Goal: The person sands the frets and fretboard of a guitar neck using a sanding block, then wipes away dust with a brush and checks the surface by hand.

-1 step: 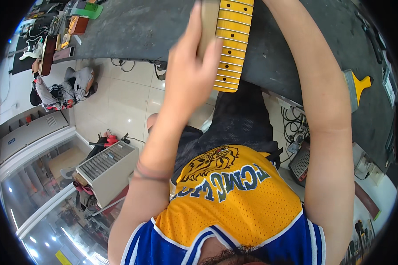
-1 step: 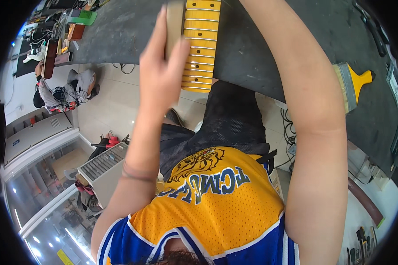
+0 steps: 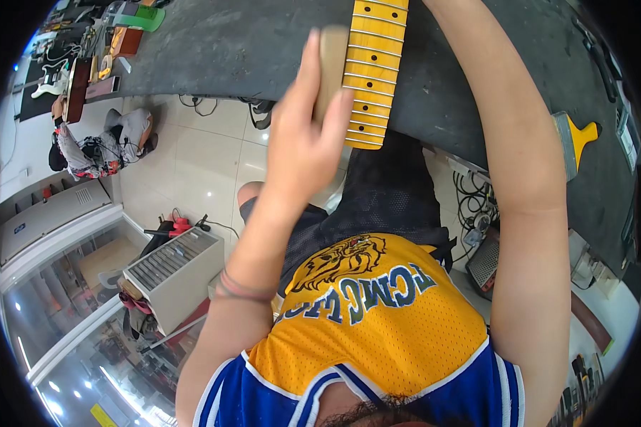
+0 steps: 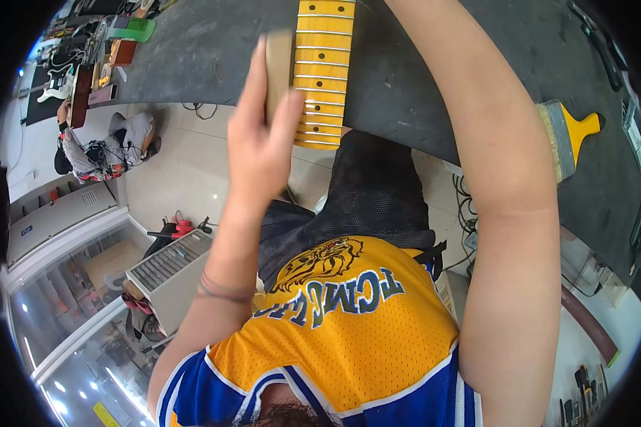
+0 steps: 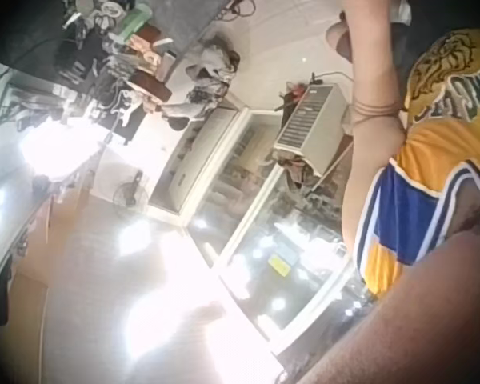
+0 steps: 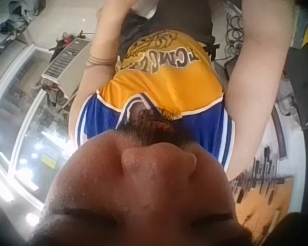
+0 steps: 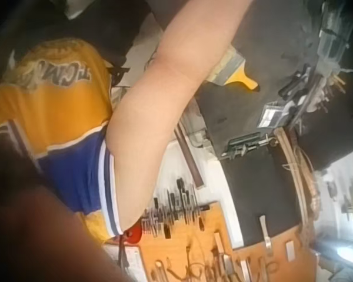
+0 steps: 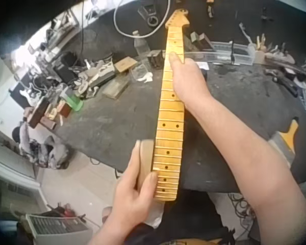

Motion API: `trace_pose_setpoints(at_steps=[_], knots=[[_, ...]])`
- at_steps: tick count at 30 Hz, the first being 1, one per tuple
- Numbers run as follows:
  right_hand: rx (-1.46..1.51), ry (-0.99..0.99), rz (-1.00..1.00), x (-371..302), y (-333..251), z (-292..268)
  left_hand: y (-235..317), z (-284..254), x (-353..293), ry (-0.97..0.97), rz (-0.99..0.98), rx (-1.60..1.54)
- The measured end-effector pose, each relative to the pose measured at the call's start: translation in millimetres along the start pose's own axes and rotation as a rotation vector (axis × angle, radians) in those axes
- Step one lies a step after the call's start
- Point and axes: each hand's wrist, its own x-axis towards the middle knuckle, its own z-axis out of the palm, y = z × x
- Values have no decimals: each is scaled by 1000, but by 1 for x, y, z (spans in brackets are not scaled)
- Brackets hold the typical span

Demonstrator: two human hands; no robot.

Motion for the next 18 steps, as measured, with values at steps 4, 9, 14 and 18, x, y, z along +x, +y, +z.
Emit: trace_pose_setpoints(at_steps=[4,9,14,18], knots=[[135,-17,91,11,9,11,3,0,4,11,24,38],[39,-15,-33,19,23,22,31,11,117,54,29,9],[64,-20,75,11,8,12,12,0,25,-1,-86,58],[35,11,102,13,8,13,-1,-5,-12,8,29,95]])
